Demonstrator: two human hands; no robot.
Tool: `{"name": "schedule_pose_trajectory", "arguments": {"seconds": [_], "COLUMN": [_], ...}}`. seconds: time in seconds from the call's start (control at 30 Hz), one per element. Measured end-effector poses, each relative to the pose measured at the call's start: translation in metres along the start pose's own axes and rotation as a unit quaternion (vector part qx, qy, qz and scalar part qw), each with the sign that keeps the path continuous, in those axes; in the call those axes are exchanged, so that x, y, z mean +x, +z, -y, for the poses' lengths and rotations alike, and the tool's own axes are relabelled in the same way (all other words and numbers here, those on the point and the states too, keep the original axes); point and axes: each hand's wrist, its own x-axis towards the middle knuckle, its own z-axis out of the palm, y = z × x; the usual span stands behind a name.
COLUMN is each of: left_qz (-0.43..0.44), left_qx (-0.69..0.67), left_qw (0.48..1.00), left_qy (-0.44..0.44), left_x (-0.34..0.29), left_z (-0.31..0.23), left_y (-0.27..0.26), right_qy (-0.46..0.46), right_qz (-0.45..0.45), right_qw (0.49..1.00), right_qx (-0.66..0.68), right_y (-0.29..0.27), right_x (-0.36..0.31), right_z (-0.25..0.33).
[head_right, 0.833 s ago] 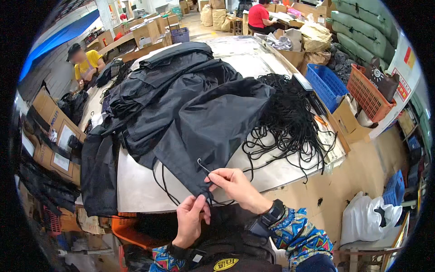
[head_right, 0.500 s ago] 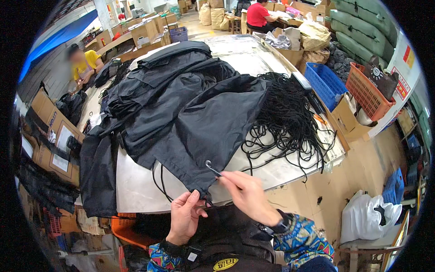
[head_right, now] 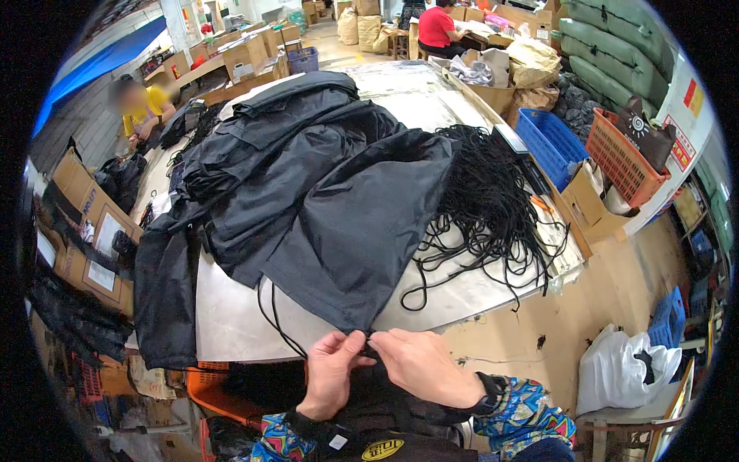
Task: Threading black cords through the hem of black fabric covers or bags on a workbench.
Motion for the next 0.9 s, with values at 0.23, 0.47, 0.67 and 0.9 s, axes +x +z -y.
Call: {"name": "schedule_pose_trajectory", "arguments": {"seconds": [0.23,0.47,0.67,0.9], "left_qz": [-0.089,-0.027,-0.043,0.085], "left_qx": [-0.006,0.095,-0.113,0.257], "left_qw": [0.994,0.995,0.987,0.957], "left_qy": [0.067,-0.009,0.108,0.107], "left_x": [0.014,-0.006,0.025,0.004], "left_z": [-0.034,0.002,-0.034,0.013], "left_y": [-0.028,-0.008,-0.048,-0.008], "right_qy": [0.014,0.038,0.188,0.233], "right_qz": [0.048,0.044,0.177,0.058], "right_qw": [0.997,0.995,0.945,0.947], "right_qx": [0.064,0.086,0.201,0.212], "right_y": [-0.020,-0.003,-0.010,0.006], "right_x": [-0.023,-0.043,-0.060,-0.072], "right_z": [-0.024,-0.031,-0.027,-0.035]}}
